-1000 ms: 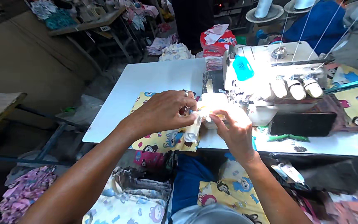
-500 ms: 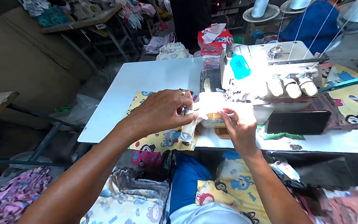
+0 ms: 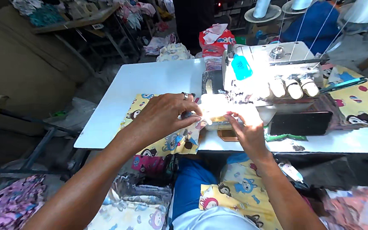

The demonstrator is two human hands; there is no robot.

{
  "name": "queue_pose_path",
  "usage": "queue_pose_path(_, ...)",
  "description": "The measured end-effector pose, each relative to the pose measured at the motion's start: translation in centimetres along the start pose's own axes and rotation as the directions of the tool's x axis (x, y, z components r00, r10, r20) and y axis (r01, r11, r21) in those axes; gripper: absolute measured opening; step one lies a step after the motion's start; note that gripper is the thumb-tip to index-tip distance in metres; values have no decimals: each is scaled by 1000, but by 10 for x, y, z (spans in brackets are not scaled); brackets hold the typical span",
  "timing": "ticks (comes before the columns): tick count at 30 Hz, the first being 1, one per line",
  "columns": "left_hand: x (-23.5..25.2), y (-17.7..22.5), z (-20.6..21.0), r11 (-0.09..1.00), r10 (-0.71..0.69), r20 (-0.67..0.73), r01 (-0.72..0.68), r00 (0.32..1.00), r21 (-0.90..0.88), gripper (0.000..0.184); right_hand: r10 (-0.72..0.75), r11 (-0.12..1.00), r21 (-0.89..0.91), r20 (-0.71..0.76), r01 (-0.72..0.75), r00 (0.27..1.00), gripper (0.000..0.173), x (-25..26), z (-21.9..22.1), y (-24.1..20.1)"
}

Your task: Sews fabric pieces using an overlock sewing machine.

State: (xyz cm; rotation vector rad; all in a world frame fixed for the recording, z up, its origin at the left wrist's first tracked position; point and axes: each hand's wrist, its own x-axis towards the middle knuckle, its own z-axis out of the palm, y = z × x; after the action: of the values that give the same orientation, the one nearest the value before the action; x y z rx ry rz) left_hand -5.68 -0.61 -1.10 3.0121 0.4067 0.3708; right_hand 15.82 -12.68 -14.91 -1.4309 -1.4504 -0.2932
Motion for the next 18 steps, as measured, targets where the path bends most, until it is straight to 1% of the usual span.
queue_pose_path(4,-3,9,4,999,38,-29,-37,999,20,24,-52,997,-55,51,55,997,16,3,-2,2)
queue_pose_path(6,-2,12,6,998,56,-27,-55,998,20,25,-63,997,-44,78,67,995,15,4,-4,3)
queue_pose_path(9,-2,14,6,998,54,-8,-54,998,-21,25,-54,998,-25,100,57,993,17,3,-7,3)
queue_pose_path(12,0,21,11,997,39,-18,-40,999,-70,23,-60,996,-66,93,66,994,17,-1,-8,5)
queue_pose_path(15,2,42,30,990,27,-41,-32,999,-138,21,-95,981,-156,132,115,987,17,-8,-15,6)
queue_pose_path(18,-2,69,60,983,28,-54,-37,998,-179,22,-115,969,-198,168,148,979,24,-19,-28,6)
